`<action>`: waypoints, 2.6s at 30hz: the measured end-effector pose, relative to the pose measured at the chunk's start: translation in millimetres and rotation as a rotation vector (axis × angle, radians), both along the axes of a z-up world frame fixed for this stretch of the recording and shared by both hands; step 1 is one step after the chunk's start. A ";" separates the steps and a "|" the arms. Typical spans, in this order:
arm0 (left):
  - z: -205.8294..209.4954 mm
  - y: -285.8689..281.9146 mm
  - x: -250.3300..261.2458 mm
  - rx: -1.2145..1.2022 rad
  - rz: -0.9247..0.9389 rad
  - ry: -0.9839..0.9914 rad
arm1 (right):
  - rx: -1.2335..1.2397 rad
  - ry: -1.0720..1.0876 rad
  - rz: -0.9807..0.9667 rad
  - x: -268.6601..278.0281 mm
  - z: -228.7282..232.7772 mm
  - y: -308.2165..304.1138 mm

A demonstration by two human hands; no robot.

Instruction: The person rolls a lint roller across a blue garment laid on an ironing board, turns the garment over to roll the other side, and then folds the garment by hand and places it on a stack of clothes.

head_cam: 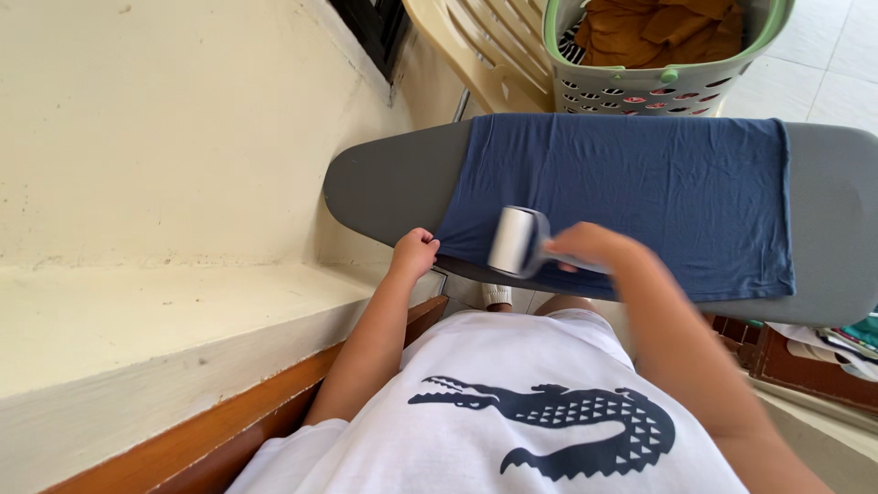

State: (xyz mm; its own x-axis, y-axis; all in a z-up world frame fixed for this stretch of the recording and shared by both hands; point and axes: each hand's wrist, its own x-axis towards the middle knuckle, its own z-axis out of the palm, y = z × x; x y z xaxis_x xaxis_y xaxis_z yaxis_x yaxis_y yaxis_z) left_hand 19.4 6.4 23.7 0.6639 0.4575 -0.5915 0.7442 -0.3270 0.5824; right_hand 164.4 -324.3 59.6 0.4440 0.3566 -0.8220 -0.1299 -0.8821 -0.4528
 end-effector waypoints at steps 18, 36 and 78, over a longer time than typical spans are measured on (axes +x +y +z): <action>14.1 -5.1 48.4 0.106 -0.094 -0.008 | 0.126 -0.220 -0.143 54.0 -14.5 98.9; -31.4 22.2 42.7 -0.033 -0.101 -0.037 | 0.069 -0.251 0.231 127.1 -27.3 83.8; 14.9 6.1 157.6 0.180 -0.173 -0.106 | 0.012 -0.148 0.255 223.6 -26.4 4.8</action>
